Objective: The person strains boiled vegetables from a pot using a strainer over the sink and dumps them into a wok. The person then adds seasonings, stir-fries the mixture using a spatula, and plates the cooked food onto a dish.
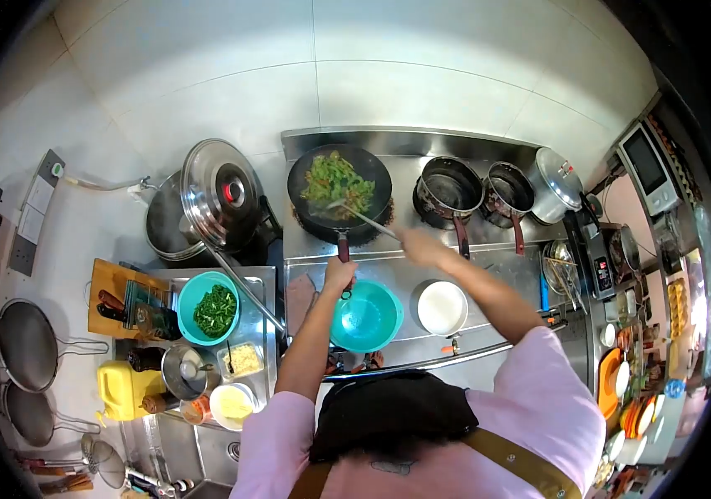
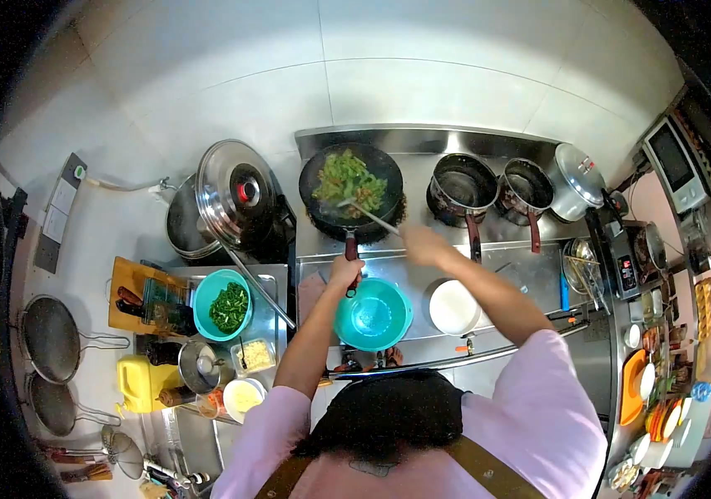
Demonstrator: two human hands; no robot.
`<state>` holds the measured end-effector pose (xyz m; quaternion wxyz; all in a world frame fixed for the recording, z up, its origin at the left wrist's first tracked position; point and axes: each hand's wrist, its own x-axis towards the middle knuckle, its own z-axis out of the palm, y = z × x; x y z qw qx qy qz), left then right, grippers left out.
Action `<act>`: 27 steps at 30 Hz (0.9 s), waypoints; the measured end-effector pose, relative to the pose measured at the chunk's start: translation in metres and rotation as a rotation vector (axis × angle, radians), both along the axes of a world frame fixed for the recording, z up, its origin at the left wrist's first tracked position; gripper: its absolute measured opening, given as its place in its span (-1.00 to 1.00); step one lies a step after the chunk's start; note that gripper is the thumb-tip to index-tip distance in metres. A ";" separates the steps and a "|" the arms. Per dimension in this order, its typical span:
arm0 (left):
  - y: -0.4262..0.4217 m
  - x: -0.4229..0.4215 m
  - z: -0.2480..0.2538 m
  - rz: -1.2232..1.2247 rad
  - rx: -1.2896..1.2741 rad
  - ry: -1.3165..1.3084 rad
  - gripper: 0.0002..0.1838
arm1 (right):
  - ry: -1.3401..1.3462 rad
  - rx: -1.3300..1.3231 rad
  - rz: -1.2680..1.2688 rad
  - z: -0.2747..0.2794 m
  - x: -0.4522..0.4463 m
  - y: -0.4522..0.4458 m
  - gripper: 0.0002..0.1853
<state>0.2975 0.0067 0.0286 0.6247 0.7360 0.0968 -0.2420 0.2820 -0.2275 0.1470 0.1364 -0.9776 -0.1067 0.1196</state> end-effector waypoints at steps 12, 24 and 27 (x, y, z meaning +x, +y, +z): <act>-0.009 -0.004 -0.024 0.056 -0.053 0.002 -0.73 | 0.112 -0.064 0.028 0.104 0.014 -0.025 -0.72; -0.030 -0.001 -0.049 0.090 0.097 0.025 -0.55 | 0.451 0.626 -0.518 0.060 0.058 -0.012 -0.67; -0.034 -0.003 -0.044 0.104 0.125 0.027 -0.55 | 0.605 0.717 -0.631 0.122 0.076 -0.029 -0.86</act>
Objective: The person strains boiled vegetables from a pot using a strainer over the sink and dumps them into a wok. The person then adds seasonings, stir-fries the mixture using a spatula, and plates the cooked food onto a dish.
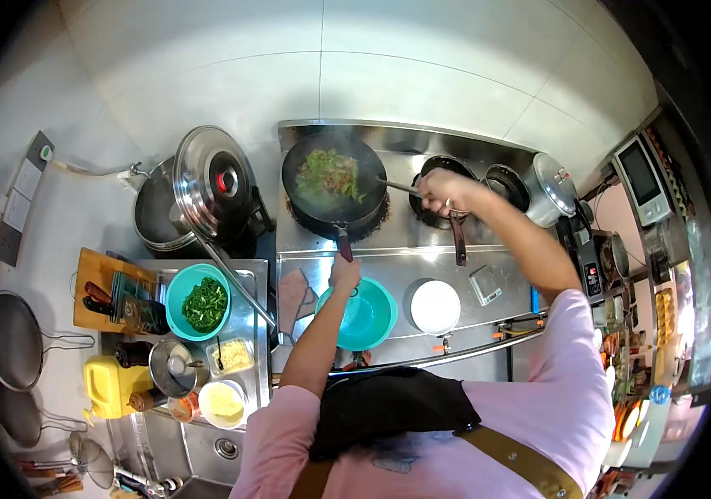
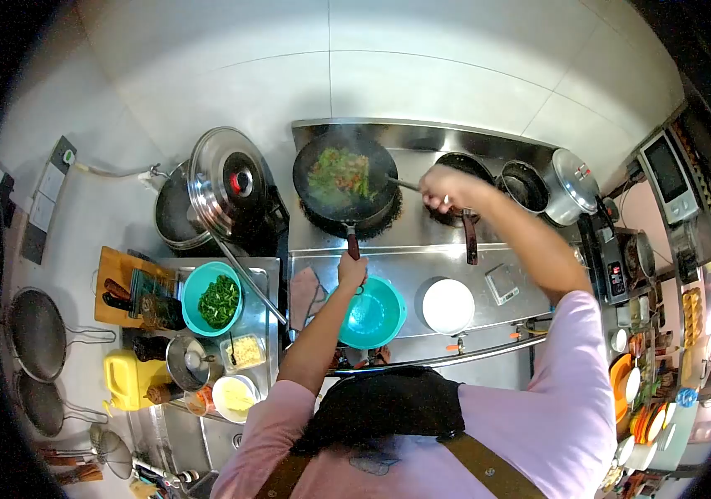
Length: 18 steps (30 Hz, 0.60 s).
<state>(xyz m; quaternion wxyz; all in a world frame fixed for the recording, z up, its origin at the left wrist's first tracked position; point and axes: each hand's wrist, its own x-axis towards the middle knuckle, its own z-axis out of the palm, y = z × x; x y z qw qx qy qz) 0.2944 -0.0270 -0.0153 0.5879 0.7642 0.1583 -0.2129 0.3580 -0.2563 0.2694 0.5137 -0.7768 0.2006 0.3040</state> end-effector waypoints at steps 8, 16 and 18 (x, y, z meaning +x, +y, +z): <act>0.002 -0.001 0.012 -0.044 0.028 0.012 -0.50 | 0.100 0.139 0.018 -0.078 0.078 -0.004 -0.84; 0.016 0.004 0.014 -0.084 -0.091 0.040 -0.48 | -0.112 -0.401 0.523 0.005 0.043 0.005 -0.71; 0.018 0.005 0.015 -0.092 -0.102 0.037 -0.48 | -0.064 -0.411 0.477 0.011 0.061 -0.010 -0.85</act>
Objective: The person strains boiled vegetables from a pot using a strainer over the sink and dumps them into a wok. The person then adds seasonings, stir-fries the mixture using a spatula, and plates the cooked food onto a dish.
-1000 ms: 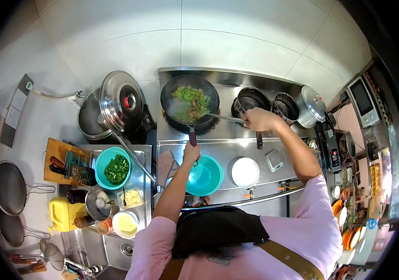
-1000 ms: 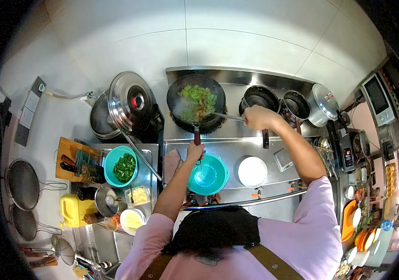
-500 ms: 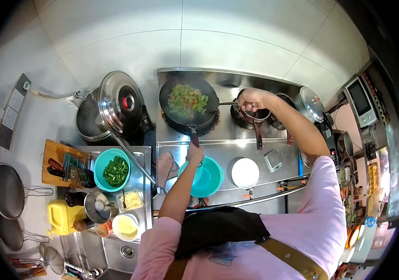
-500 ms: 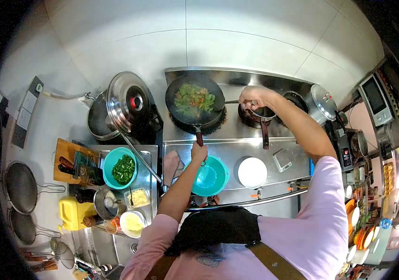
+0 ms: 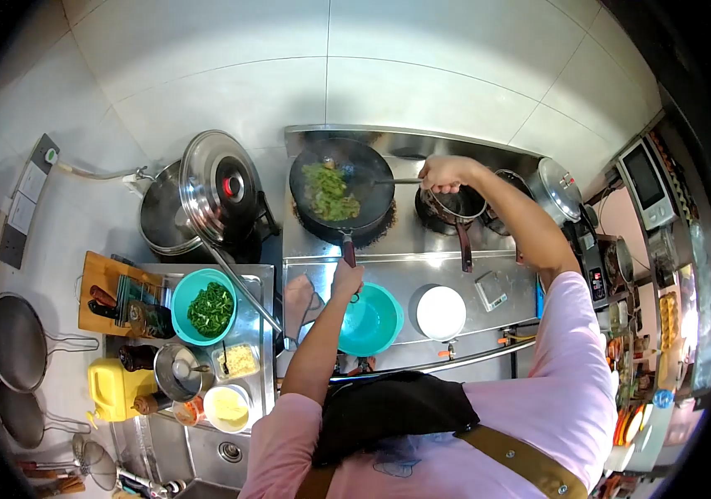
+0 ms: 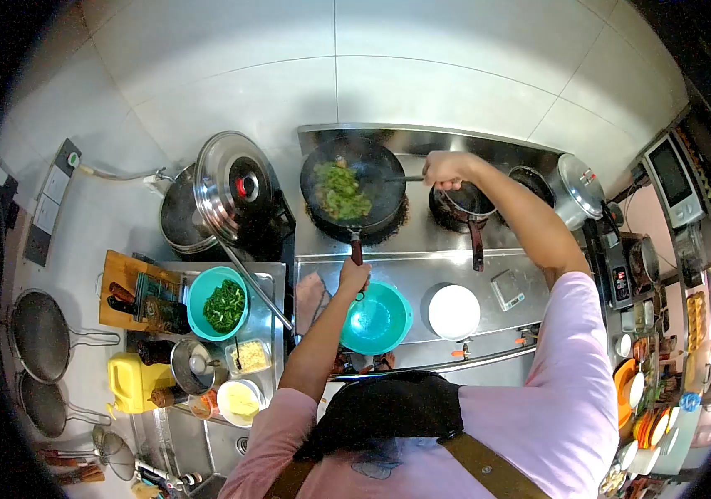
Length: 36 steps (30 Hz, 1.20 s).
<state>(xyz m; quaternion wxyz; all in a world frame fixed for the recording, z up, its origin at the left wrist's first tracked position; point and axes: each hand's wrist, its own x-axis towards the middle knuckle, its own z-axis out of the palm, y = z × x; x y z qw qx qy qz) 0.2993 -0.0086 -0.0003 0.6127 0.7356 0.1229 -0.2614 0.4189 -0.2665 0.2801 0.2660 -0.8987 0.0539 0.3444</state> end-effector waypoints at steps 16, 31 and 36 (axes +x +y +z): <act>0.014 0.004 0.006 0.072 -0.382 0.103 -0.79 | -0.516 -0.469 0.583 -0.031 -0.077 0.064 -0.79; 0.017 -0.052 0.052 -0.049 -0.204 -0.225 -0.73 | -0.517 -0.519 0.460 -0.017 -0.208 0.028 -0.56; 0.023 -0.022 0.112 -0.089 -0.289 -0.019 -0.69 | -0.502 -0.452 0.388 -0.009 -0.177 0.050 -0.70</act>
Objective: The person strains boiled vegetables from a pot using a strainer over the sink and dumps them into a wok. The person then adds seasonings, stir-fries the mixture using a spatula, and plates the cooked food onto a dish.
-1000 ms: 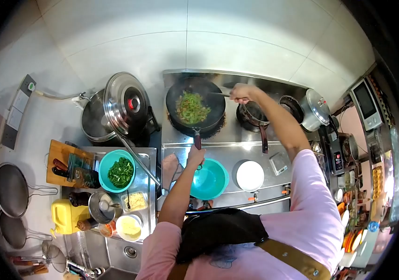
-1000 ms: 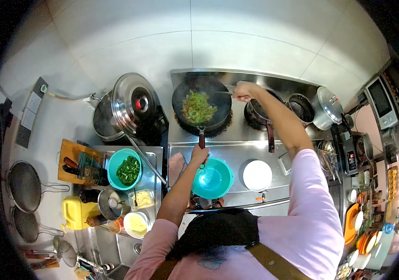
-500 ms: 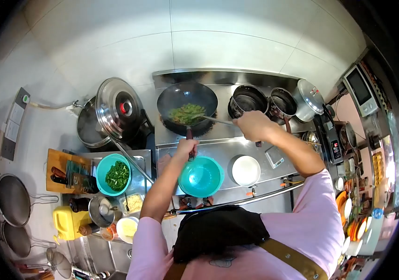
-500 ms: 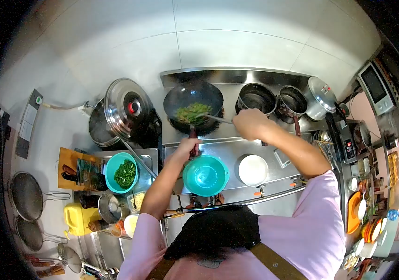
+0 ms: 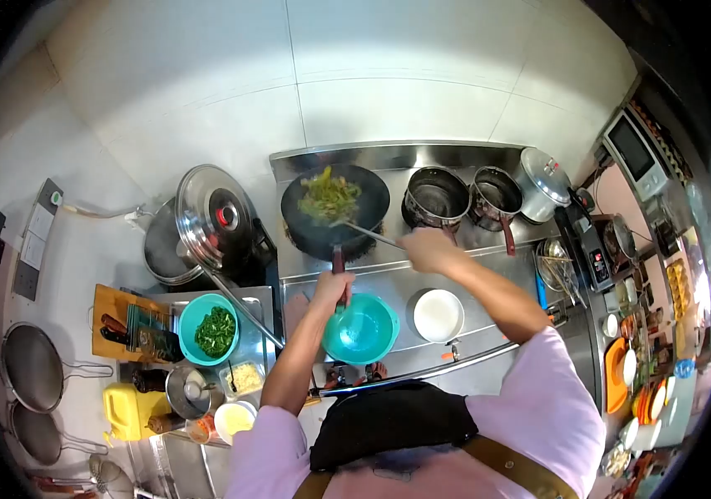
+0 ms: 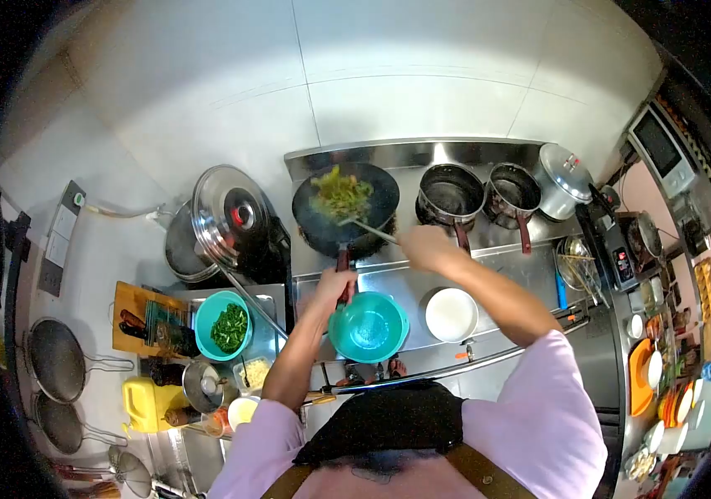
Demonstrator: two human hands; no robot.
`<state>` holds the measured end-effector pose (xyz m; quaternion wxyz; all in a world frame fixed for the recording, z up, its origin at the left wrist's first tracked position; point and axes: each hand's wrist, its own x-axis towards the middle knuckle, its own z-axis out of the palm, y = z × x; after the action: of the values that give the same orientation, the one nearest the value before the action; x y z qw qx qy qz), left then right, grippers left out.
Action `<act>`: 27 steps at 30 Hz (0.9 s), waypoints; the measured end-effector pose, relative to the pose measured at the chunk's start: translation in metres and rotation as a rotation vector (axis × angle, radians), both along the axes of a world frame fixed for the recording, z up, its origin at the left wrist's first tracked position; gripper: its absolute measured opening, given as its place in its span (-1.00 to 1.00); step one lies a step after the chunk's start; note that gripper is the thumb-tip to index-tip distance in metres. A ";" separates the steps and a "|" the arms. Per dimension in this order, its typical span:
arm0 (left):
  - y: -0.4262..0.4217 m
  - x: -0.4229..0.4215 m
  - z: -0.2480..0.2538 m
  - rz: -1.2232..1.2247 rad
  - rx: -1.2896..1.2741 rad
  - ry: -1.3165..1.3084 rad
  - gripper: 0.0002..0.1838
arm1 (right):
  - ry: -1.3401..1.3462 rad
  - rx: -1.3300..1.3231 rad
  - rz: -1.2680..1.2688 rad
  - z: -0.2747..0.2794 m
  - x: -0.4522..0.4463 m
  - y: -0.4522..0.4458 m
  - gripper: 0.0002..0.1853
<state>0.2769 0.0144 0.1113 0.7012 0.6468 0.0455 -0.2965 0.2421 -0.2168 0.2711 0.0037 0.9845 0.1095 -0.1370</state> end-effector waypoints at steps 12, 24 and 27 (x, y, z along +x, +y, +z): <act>0.006 -0.030 -0.057 0.061 0.119 -0.252 -0.68 | -0.004 0.052 -0.018 -0.012 -0.012 -0.007 -0.50; -0.005 0.021 -0.093 0.028 0.140 -0.019 -0.76 | -0.085 0.055 -0.119 -0.115 0.039 0.005 -0.60; 0.008 0.027 -0.119 -0.021 0.629 -0.404 -0.52 | -0.120 0.086 -0.081 -0.152 0.050 0.009 -0.46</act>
<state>0.3037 0.0225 -0.0075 0.4602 0.8764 -0.0115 -0.1415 0.2917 -0.2076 0.1191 -0.0376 0.9938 0.0751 -0.0731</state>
